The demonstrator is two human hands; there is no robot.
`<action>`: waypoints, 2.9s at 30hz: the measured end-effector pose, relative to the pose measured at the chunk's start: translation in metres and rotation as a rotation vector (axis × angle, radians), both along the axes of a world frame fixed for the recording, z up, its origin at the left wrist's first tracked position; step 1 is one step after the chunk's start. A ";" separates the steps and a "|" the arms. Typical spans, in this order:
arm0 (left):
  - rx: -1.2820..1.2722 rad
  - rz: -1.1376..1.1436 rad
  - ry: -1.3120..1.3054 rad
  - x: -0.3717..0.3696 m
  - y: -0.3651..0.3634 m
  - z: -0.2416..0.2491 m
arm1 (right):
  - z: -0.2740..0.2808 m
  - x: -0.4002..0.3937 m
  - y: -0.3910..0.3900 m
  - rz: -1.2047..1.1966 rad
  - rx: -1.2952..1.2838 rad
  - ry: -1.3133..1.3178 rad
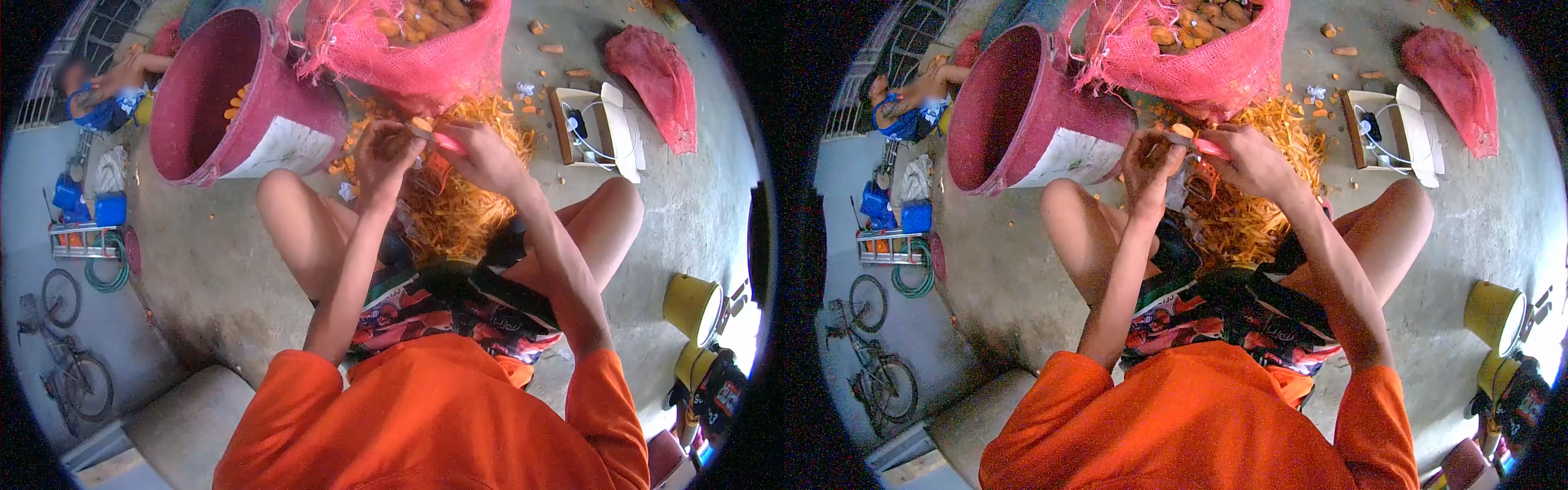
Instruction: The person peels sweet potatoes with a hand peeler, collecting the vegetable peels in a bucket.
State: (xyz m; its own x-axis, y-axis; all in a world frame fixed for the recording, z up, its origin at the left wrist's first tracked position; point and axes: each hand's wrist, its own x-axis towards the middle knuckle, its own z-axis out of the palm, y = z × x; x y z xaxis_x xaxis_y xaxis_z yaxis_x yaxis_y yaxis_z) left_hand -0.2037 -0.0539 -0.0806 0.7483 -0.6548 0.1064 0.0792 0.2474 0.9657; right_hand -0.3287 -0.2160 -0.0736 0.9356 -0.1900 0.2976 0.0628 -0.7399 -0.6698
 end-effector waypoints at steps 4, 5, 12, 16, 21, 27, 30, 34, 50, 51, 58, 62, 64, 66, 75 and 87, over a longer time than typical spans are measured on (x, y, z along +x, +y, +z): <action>0.001 0.070 -0.020 0.003 -0.003 -0.007 | -0.001 0.005 0.005 -0.008 -0.002 -0.063; -0.005 0.059 -0.021 0.004 -0.003 -0.008 | -0.001 0.005 0.005 -0.007 -0.001 -0.059; 0.071 -0.093 -0.116 0.016 0.015 -0.010 | -0.051 0.010 -0.029 -0.076 0.063 0.354; -0.118 -0.073 0.048 0.012 0.019 -0.007 | -0.051 0.002 -0.066 -0.278 0.005 0.679; -0.004 -0.191 0.729 0.022 0.018 -0.028 | 0.002 -0.006 -0.043 -0.140 0.274 0.193; 0.064 -0.243 0.947 0.002 0.009 -0.032 | 0.012 0.004 -0.006 0.146 0.296 -0.015; 0.084 -0.225 0.917 0.004 0.009 -0.033 | 0.004 0.005 -0.008 0.087 0.202 0.073; 0.090 -0.232 0.905 0.002 0.006 -0.025 | -0.004 0.007 -0.014 0.126 0.241 -0.041; 0.190 -0.424 0.807 0.019 0.019 -0.064 | -0.001 -0.001 -0.055 -0.144 0.223 0.136; 0.174 -0.362 0.888 0.018 0.019 -0.060 | 0.002 -0.003 -0.052 -0.127 0.281 0.146; 0.182 -0.315 0.894 0.016 0.021 -0.061 | -0.002 0.000 -0.045 -0.021 0.281 0.096; 0.181 -0.274 0.847 0.013 0.019 -0.057 | -0.002 -0.003 -0.028 0.030 0.309 -0.070; 0.224 -0.220 0.880 0.010 0.007 -0.055 | 0.005 0.000 -0.008 0.189 0.153 0.026; 0.250 -0.315 0.774 0.011 0.016 -0.072 | -0.014 0.001 -0.029 0.113 0.193 0.086; 0.187 -0.320 0.892 0.011 0.016 -0.050 | 0.020 -0.002 -0.025 0.037 0.170 0.105; 0.133 -0.351 0.955 0.011 0.022 -0.056 | 0.008 -0.005 -0.048 -0.149 0.288 0.130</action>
